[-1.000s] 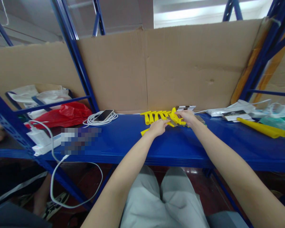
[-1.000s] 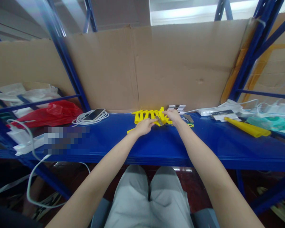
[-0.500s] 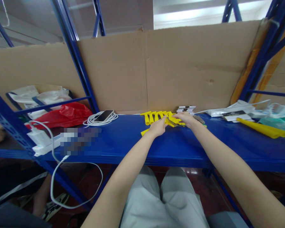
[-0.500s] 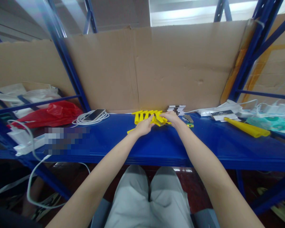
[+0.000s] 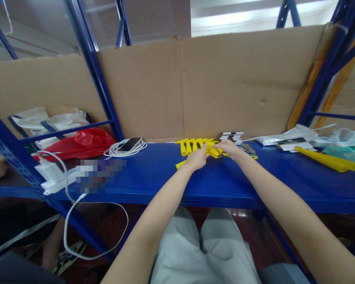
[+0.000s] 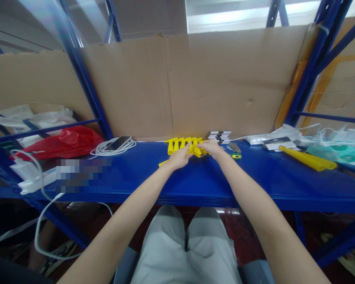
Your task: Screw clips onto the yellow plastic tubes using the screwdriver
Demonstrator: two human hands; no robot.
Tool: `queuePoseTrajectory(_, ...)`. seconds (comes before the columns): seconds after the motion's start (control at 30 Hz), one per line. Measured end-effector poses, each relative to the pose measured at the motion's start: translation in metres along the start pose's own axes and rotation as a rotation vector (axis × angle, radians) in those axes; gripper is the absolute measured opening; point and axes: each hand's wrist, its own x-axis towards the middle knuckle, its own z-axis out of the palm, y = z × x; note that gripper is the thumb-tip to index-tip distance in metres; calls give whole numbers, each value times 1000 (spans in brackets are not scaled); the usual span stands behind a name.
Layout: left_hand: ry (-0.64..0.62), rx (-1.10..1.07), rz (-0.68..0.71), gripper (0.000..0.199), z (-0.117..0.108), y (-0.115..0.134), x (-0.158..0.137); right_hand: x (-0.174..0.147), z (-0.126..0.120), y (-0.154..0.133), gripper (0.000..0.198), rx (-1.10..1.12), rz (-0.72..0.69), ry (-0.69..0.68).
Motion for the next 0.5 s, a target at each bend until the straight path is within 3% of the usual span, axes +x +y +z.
queuePoseTrajectory(0.5, 1, 2, 7, 59, 0, 1, 0, -2, 4, -3, 22, -22, 5, 1)
